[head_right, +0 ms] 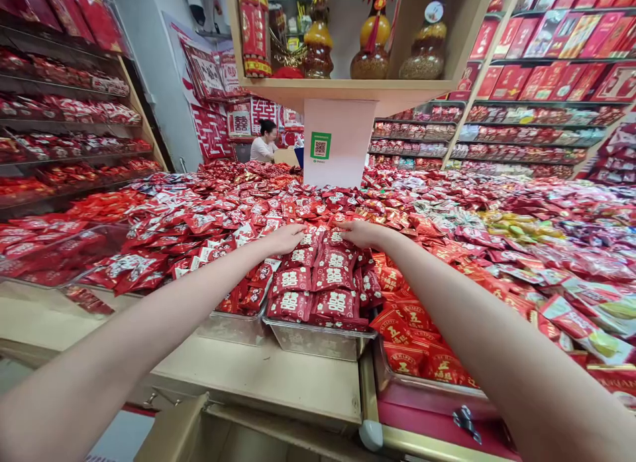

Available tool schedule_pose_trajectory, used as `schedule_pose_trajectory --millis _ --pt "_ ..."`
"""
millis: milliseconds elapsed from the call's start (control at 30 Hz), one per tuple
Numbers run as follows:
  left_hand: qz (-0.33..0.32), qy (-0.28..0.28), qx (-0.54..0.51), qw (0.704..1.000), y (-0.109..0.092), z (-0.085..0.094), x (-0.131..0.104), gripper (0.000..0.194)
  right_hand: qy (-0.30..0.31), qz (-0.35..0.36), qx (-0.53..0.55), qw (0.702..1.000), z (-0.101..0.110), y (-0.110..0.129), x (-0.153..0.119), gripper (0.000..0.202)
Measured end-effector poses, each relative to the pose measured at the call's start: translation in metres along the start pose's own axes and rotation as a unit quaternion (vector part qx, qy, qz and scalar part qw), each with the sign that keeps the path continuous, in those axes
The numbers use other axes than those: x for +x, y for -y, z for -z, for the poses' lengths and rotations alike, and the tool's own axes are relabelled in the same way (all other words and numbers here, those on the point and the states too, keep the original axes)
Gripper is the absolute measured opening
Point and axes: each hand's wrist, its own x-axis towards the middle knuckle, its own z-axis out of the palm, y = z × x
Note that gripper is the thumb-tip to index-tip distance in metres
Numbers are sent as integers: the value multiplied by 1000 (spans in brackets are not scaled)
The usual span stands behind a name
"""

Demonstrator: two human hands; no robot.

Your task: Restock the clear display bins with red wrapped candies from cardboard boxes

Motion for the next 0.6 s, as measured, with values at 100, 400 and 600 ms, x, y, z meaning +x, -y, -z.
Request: schedule_pose_trajectory --millis 100,400,600 --pt "-8 -2 -3 1000 -6 3 0 29 9 -11 -21 1000 -1 5 0 42" --pt "-104 -11 -172 980 -56 31 -160 24 -207 51 113 970 0 69 -113 22" --pt "172 391 -75 901 -15 -65 -336 63 209 53 262 941 -211 104 -252 40"
